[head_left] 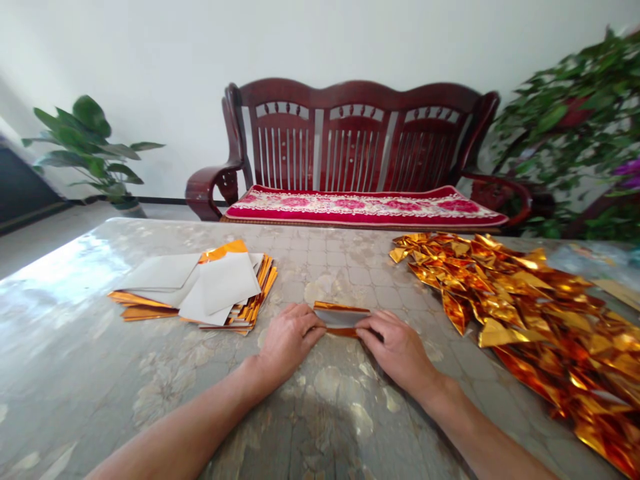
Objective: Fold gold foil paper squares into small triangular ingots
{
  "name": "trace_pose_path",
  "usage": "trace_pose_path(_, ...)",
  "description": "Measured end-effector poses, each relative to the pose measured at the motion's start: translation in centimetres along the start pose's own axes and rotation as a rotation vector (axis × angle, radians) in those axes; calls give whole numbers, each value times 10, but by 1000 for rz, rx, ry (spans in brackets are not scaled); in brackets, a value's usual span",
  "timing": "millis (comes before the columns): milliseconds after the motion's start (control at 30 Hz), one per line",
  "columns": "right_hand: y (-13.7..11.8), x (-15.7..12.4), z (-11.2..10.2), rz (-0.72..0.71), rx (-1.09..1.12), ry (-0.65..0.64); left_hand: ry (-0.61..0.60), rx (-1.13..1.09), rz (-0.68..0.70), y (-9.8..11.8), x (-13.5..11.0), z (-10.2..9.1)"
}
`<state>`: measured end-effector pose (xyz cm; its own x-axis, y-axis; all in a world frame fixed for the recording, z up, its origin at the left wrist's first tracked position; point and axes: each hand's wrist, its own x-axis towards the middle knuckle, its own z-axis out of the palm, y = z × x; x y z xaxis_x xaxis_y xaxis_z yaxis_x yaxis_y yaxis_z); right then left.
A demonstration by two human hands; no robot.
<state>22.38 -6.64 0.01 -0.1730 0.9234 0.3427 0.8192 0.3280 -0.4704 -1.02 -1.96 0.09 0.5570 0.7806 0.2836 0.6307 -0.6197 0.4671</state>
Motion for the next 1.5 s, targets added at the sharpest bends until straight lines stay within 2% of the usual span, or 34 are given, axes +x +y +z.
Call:
trace_pose_path(233, -2, 3, 3, 65, -67, -11, -8, 54, -101, -3, 4, 1)
trace_pose_path(733, -6, 2, 4, 96, -174, -28, -46, 61, -145, -4, 5, -4)
trace_pose_path(1167, -7, 1, 5, 127, -175, 8, -23, 206, -178, 2, 6, -5)
trace_pose_path(1333, -7, 0, 4, 115, -196, 23, -19, 245, -103, 5, 0, -6)
trace_pose_path(1500, -6, 0, 4, 120, -203, 7, -147, 416, 38, 15, -12, -7)
